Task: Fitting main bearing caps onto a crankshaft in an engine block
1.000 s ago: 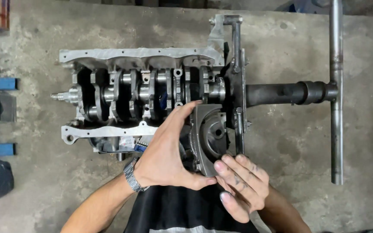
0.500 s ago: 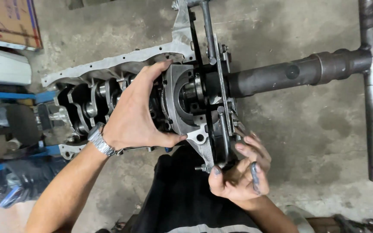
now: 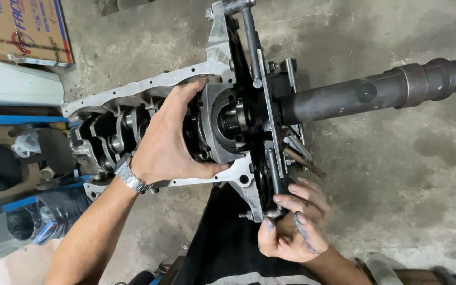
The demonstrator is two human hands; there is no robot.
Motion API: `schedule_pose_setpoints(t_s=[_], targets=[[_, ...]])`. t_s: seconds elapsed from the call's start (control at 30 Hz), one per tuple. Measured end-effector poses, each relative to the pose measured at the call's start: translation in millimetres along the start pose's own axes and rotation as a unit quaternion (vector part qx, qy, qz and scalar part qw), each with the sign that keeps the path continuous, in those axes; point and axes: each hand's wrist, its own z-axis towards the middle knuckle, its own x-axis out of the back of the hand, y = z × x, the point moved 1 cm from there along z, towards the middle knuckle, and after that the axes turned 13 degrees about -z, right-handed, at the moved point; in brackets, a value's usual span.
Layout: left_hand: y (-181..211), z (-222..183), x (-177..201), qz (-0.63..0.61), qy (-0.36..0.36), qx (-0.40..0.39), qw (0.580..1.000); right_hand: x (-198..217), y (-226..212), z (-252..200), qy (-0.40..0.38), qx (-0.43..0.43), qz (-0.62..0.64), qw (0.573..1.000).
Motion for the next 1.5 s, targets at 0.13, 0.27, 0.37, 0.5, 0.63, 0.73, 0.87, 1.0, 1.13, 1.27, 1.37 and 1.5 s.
schedule_pose_setpoints(t_s=[0.13,0.27,0.37,0.5,0.63,0.73,0.87,1.0,1.13,1.27,1.37,1.5], targets=[[9,6,-2,0.038,0.002,-0.016,0.999,1,0,-4,-0.021,-0.005,0.007,1.000],[17,12,-4,0.116,-0.002,0.005,0.993,0,0,-3,-0.015,-0.006,0.006,1.000],[20,14,-6,0.171,-0.015,0.021,0.985,0,-1,-3,-0.013,-0.011,0.007,1.000],[23,15,-8,0.225,-0.026,0.030,0.974,1,-1,-5,-0.021,-0.017,0.011,1.000],[23,16,-6,0.204,-0.028,0.021,0.978,2,0,-4,-0.023,-0.014,0.011,1.000],[22,15,-2,0.148,-0.021,0.027,0.988,1,2,-5,-0.018,-0.007,0.013,1.000],[13,11,6,0.006,-0.006,0.056,0.998,3,2,-6,-0.034,-0.009,0.022,0.999],[3,11,10,-0.061,-0.008,0.039,0.997,4,4,-6,-0.053,-0.004,0.020,0.998],[11,15,5,0.003,-0.012,0.049,0.999,2,1,-6,-0.045,-0.012,0.022,0.999],[17,17,-7,0.155,-0.013,0.020,0.988,1,1,-5,-0.036,-0.019,0.027,0.999],[19,18,-13,0.200,-0.016,0.010,0.980,2,2,-8,-0.037,-0.021,0.029,0.999],[22,23,-10,0.207,-0.021,0.007,0.978,0,1,-6,-0.024,-0.028,0.033,0.999]])
